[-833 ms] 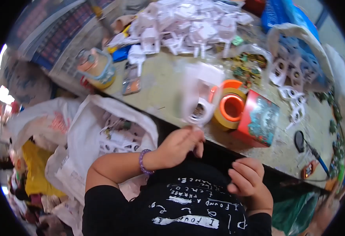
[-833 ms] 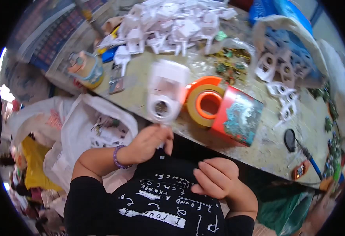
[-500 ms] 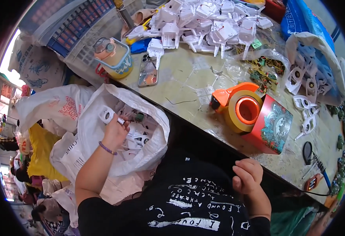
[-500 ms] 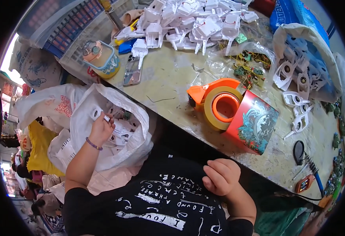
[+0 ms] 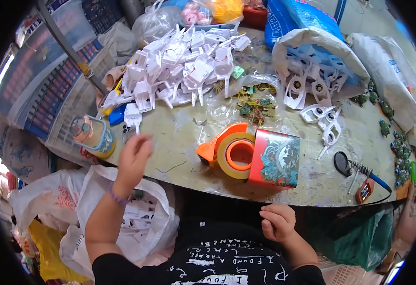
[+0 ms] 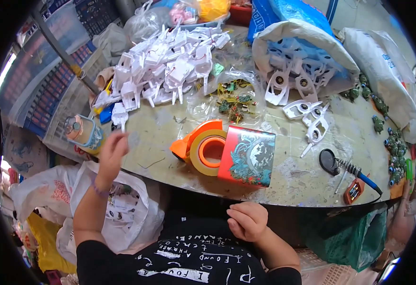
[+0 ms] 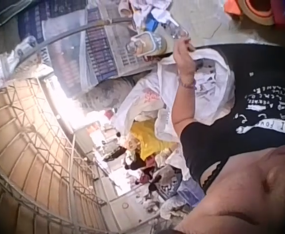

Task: Soldering wires and small electronic components onto a plastic toy frame.

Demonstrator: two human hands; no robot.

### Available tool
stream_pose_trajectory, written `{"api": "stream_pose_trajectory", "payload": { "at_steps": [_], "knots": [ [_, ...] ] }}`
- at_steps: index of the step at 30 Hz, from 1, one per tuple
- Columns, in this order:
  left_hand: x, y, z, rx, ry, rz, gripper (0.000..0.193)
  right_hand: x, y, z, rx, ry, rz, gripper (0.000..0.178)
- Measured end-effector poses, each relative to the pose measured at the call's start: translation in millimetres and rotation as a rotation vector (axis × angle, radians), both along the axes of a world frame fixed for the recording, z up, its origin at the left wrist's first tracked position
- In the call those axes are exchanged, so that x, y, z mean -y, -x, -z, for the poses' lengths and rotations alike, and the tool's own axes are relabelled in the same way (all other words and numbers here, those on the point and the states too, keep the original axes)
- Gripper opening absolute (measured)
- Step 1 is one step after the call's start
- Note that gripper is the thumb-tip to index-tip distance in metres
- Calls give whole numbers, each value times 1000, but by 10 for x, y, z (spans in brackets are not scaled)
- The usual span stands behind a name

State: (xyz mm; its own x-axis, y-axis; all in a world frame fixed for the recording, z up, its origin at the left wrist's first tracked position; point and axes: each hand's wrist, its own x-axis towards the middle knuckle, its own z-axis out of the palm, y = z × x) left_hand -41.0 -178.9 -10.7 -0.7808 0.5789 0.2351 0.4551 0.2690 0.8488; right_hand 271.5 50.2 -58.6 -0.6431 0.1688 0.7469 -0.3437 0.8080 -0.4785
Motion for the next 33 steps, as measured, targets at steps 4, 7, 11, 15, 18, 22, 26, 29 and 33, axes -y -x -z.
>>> {"api": "stream_pose_trajectory", "payload": {
  "at_steps": [4,7,11,15,18,22,26,29,33],
  "knots": [
    [-827,657,213,-829,365,5,40,-29,-87,-34,-6,26,72,16],
    [-1008,1152,377,-1059,461,143,27,-21,-74,-6,3,38,71,15],
    [-887,1221,184,-1032,494,280,18,-21,-71,63,22,89,75,14],
    [-655,789,-320,-943,342,228,15,-37,-83,86,31,111,89,14],
    [-545,462,-523,-512,113,96,11,-38,-76,86,38,112,88,14],
    [-541,-244,-518,-969,-167,221,15,-38,-40,53,26,117,83,14],
    [-757,-765,-297,-1040,-199,790,25,-2,-27,8,10,104,38,12],
    [-917,-909,156,-1079,-342,791,33,9,-52,3,4,113,61,16],
    [-977,-916,194,-1014,-337,811,40,-18,-111,58,18,130,97,15]
  ]
}}
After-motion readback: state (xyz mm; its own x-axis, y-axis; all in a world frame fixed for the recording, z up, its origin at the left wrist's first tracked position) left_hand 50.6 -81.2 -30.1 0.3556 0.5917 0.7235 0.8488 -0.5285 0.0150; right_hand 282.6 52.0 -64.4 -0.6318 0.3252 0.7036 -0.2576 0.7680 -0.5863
